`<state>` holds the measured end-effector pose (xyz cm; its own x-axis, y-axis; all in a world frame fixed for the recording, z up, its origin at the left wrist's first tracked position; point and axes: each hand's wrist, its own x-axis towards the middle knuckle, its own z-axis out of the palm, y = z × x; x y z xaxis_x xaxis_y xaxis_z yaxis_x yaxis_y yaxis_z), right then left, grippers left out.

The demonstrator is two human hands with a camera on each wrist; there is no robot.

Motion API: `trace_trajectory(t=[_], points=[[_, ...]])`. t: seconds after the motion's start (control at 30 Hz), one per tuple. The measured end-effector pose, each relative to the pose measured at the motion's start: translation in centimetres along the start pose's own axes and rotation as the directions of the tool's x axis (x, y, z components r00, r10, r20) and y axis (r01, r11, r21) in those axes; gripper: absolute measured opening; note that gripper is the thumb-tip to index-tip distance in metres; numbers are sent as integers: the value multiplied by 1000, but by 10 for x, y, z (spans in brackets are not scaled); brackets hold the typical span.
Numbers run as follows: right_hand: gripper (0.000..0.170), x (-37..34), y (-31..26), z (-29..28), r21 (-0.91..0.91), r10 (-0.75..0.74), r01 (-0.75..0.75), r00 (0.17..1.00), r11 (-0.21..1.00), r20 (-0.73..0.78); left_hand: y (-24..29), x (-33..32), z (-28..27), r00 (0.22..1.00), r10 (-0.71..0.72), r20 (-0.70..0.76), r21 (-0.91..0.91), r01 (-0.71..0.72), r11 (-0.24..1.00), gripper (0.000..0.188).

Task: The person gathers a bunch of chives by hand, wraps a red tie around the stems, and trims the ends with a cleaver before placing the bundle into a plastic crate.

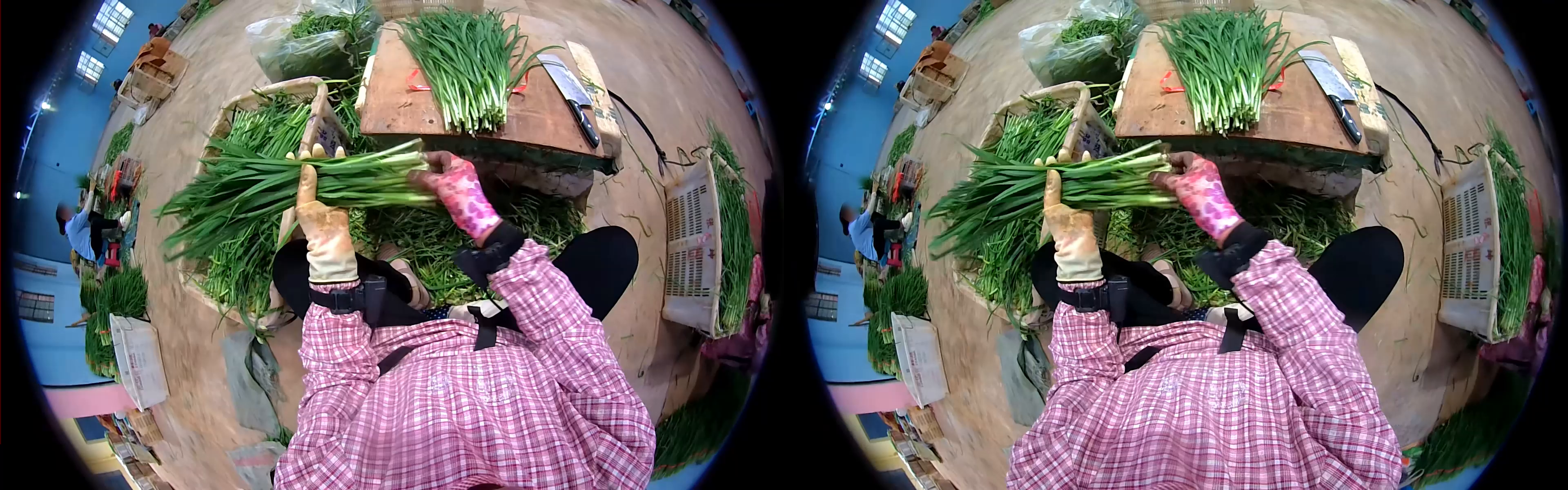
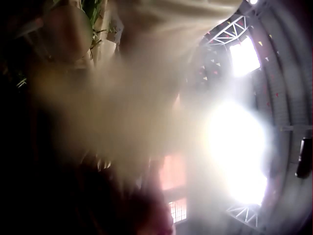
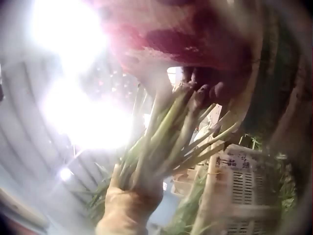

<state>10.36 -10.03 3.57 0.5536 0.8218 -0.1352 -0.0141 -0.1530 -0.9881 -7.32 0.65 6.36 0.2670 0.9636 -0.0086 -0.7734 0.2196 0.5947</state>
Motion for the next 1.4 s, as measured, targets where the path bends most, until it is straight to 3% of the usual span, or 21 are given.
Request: trace_trajectory(t=[0.03,0.1,0.13,0.17,0.23,0.3,0.37,0.43,0.47,0.53,0.57,0.6,0.63,0.7,0.73,0.83,0.87,0.97,1.17,1.33,1.4], points=[[32,5,5,-1,82,17,-13,999,997,-44,0,1,-1,1000,7,13,-21,-6,1000,33],[28,8,23,-25,527,159,-152,987,836,33,9,2,-3,999,27,31,-62,-25,998,33],[23,8,25,-33,582,175,-123,984,804,-33,16,0,-3,999,-4,-38,-96,0,995,32],[21,8,26,-41,601,242,-178,970,779,-27,19,10,-22,996,26,88,-139,-14,990,34],[26,6,20,-32,474,71,-103,994,874,85,16,15,-26,992,78,101,-183,-59,981,31],[34,-4,0,-6,20,-91,89,990,996,111,6,6,-16,966,48,252,-185,-1,983,31],[32,4,11,1,-20,-109,112,989,994,100,0,1,-20,978,-1,210,-95,22,995,33],[23,-5,7,-7,417,-1,-52,992,908,126,2,1,-22,941,-20,338,-179,85,980,32],[19,-1,35,-8,658,-44,-60,989,750,140,3,-2,-21,952,-6,307,-180,65,981,30],[18,-5,26,-30,297,-315,301,949,906,-1,8,-5,-25,948,8,317,-280,85,956,29],[14,-10,15,-39,543,-91,57,995,838,37,11,-4,-27,946,14,325,-326,98,940,28],[11,-19,-9,-47,755,137,-144,988,639,72,16,-3,-28,938,57,343,-303,53,952,27],[19,-3,20,-60,768,6,-162,979,619,202,20,-3,-29,936,70,344,-292,36,956,29],[35,-12,6,-46,511,44,-119,987,851,156,19,-4,-26,926,67,372,-294,49,954,32],[42,-22,-19,-37,181,-117,88,981,980,157,14,-3,-25,913,50,405,-280,72,957,33],[36,-27,-25,-18,159,-35,-4,969,987,243,3,-5,-20,870,8,493,-239,127,963,35],[29,-32,-30,-20,420,42,-153,964,894,263,3,-6,-18,852,2,524,-227,137,964,35],[23,-29,-12,-35,424,137,-220,966,879,217,-3,-9,-10,797,-27,603,-136,136,981,33],[27,-34,27,-62,496,157,-178,984,850,83,-26,-5,-1,649,-95,755,-29,178,984,34],[25,-34,50,-97,518,268,-216,963,828,-26,-22,-3,8,592,-95,800,25,125,992,33],[30,-19,84,-127,529,347,-247,932,812,-99,-11,2,7,629,-38,776,-47,118,992,32]])
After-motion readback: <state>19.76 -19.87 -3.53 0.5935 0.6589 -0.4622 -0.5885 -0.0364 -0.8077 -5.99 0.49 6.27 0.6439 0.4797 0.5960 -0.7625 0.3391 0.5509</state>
